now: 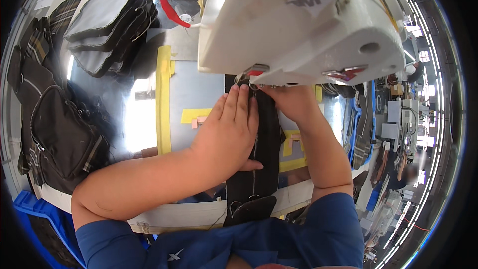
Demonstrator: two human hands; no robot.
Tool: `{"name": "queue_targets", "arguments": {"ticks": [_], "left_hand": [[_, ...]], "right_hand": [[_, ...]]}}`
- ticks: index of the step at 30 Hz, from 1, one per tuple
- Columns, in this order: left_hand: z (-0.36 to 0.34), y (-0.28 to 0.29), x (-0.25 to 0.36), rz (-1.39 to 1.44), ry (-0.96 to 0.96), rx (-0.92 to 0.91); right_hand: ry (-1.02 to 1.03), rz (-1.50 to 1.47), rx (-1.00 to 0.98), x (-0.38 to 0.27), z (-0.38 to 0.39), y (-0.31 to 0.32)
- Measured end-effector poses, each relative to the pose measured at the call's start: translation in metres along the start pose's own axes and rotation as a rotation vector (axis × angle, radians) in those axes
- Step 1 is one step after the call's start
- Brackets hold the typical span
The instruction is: Sewing pieces of leather and lining together using an industrial sewing machine to construct garment or accessory components.
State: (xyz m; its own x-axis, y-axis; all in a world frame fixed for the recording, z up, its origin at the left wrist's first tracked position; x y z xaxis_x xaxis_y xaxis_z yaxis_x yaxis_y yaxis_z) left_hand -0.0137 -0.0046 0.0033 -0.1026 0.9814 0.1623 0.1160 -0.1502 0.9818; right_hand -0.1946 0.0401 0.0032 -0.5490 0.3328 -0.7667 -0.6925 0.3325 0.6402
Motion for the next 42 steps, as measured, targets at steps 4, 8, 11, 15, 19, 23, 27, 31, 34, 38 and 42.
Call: {"name": "queue_targets", "arguments": {"ticks": [4,8,11,15,19,23,27,31,34,38,42], "left_hand": [[-0.002,0.001,-0.005,-0.008,-0.019,0.005],[-0.009,0.008,-0.014,0.078,-0.012,0.126],[-0.016,0.007,-0.024,0.164,0.046,0.017],[-0.015,0.008,-0.020,0.087,0.032,0.035],[-0.017,0.010,-0.018,0.003,0.029,0.058],[-0.017,0.010,-0.017,-0.016,0.047,0.039],[-0.018,0.012,-0.017,-0.005,0.056,0.037],[-0.020,0.011,-0.018,-0.064,0.059,-0.010],[-0.020,0.010,-0.019,-0.073,0.055,-0.001],[-0.020,0.011,-0.019,-0.058,0.053,0.033],[-0.020,0.012,-0.020,-0.078,0.050,0.016]], "right_hand": [[0.030,0.050,0.060,-0.001,-0.002,0.001],[-0.066,-0.075,0.057,-0.007,-0.002,0.006],[-0.018,-0.037,0.069,-0.004,-0.002,0.012],[0.009,-0.045,0.048,-0.007,-0.008,0.019],[0.051,-0.016,0.110,-0.002,-0.009,0.020],[0.076,0.088,0.136,0.008,-0.012,0.019],[0.046,0.033,0.146,0.011,-0.012,0.019],[0.048,0.053,0.160,0.018,-0.017,0.017],[0.066,0.070,0.180,0.022,-0.018,0.016],[0.038,0.228,0.164,0.029,-0.020,0.014],[0.127,0.329,0.269,-0.009,0.008,0.027]]}}
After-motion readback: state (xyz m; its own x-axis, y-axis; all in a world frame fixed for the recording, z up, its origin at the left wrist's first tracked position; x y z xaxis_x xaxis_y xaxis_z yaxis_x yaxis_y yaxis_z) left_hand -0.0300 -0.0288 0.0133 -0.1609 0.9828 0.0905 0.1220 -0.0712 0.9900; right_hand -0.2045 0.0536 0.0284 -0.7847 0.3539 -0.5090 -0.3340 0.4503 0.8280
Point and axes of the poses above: each hand's wrist, its own z-axis away from the middle knuckle, its own y-axis out of the back of the hand, x = y × z, the point moved 5 cm from there along -z, towards the middle knuckle, and after that the axes turned 5 degrees about -z, right-handed, at the moved point
